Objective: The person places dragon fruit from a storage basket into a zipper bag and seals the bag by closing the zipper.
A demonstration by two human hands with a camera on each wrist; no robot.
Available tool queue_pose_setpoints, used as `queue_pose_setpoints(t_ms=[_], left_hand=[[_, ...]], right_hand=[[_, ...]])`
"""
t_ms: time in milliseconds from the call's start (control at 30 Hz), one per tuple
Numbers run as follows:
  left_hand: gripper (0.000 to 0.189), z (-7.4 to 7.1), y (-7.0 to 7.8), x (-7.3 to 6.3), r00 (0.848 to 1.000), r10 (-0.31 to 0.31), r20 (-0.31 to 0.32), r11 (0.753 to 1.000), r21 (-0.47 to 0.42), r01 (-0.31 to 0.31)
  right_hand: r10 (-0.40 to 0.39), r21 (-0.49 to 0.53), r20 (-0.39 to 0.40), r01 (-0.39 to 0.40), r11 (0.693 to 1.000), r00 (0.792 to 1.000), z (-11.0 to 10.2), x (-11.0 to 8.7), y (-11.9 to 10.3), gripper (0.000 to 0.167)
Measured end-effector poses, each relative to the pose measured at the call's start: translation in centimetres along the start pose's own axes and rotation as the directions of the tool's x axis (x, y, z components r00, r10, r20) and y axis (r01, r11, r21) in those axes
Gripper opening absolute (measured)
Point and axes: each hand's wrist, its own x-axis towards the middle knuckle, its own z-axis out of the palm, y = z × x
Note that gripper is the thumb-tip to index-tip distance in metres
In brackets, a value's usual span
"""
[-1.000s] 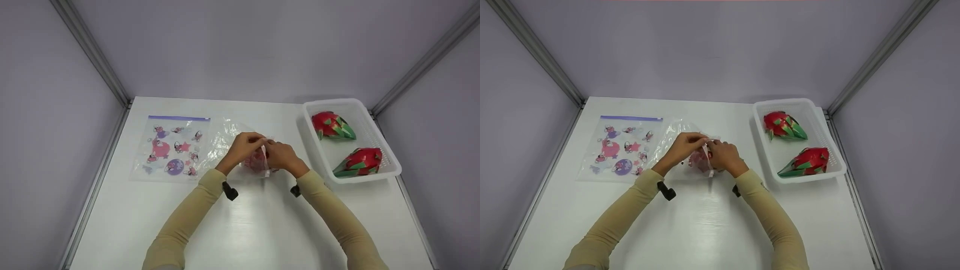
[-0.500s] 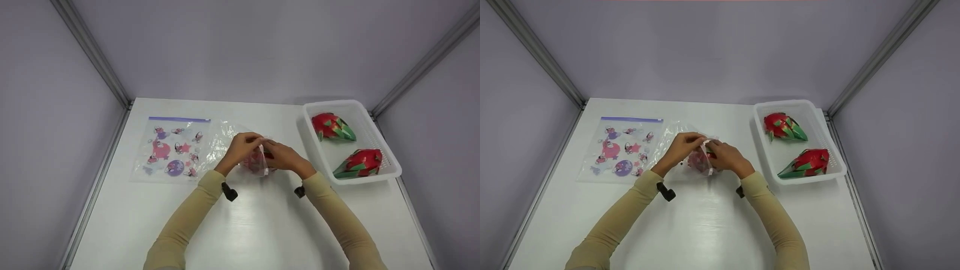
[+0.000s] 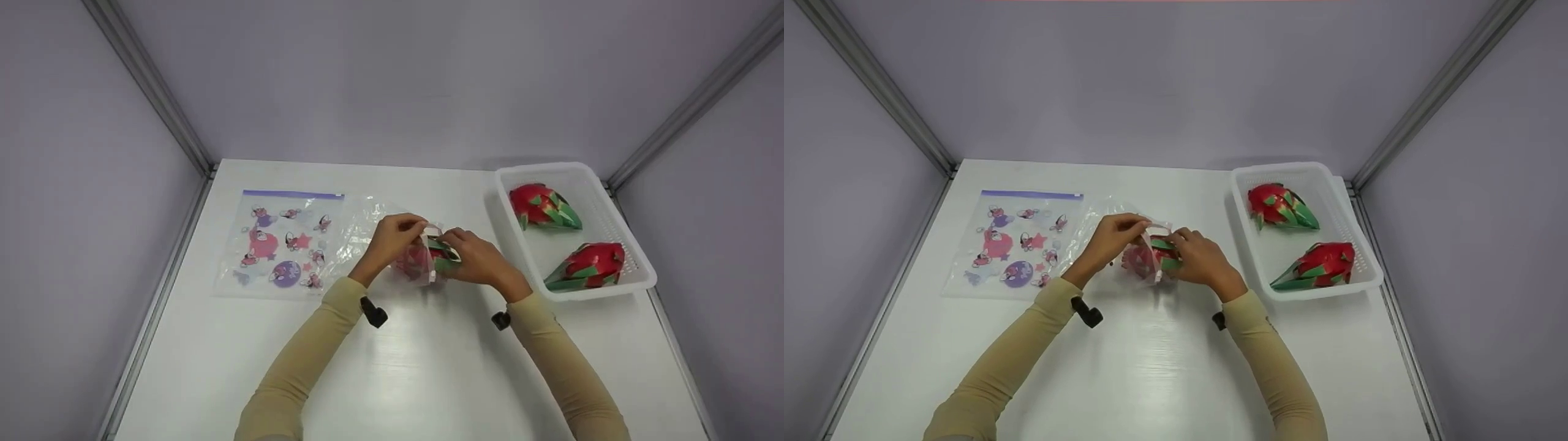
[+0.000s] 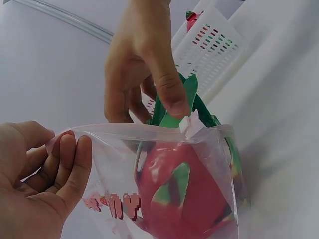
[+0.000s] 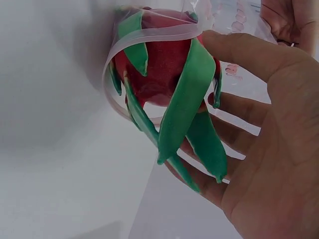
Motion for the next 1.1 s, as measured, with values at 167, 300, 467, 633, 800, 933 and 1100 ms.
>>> queue_pose_setpoints(t_ms=[167, 300, 467, 633, 800, 933, 1100], left_hand=[[0.025, 0.0, 0.1, 0.0, 1.0, -0.013, -0.011, 1.0, 0.004, 0.014], [0.026, 0.0, 0.1, 0.0, 1.0, -0.007, -0.01, 1.0, 0.008, 0.007], [0.027, 0.0, 0.1, 0.1, 1.0, 0.0, -0.003, 1.0, 0.007, 0.0], [0.027, 0.0, 0.1, 0.0, 1.0, 0.008, 0.011, 1.0, 0.006, -0.008], [0.03, 0.3, 0.2, -0.2, 0.999, 0.007, 0.051, 1.0, 0.002, -0.007], [0.033, 0.6, 0.4, -0.2, 0.998, 0.004, 0.07, 1.0, -0.004, -0.004], [0.033, 0.7, 0.5, -0.2, 0.997, 0.018, 0.075, 1.0, -0.004, -0.018]], right_hand=[[0.08, 0.025, 0.076, -0.082, 0.996, 0.994, 0.4, -0.8, 0.6, 0.083], [0.098, 0.068, 0.099, -0.105, 0.992, 0.99, 0.8, -0.9, 1.0, 0.08], [0.032, 0.142, 0.055, -0.04, 0.989, 0.998, 1.3, -0.7, 1.6, 0.074], [-0.014, 0.15, 0.008, 0.012, 0.989, 1.0, 1.7, -0.5, 1.8, 0.071], [-0.063, 0.162, -0.059, 0.072, 0.984, 0.996, 2.0, -0.2, 1.8, 0.066], [-0.092, 0.193, -0.105, 0.111, 0.975, 0.99, 2.4, 0.3, 1.8, 0.065], [-0.084, 0.232, -0.147, 0.117, 0.966, 0.985, 2.9, 1.2, 1.6, 0.063]])
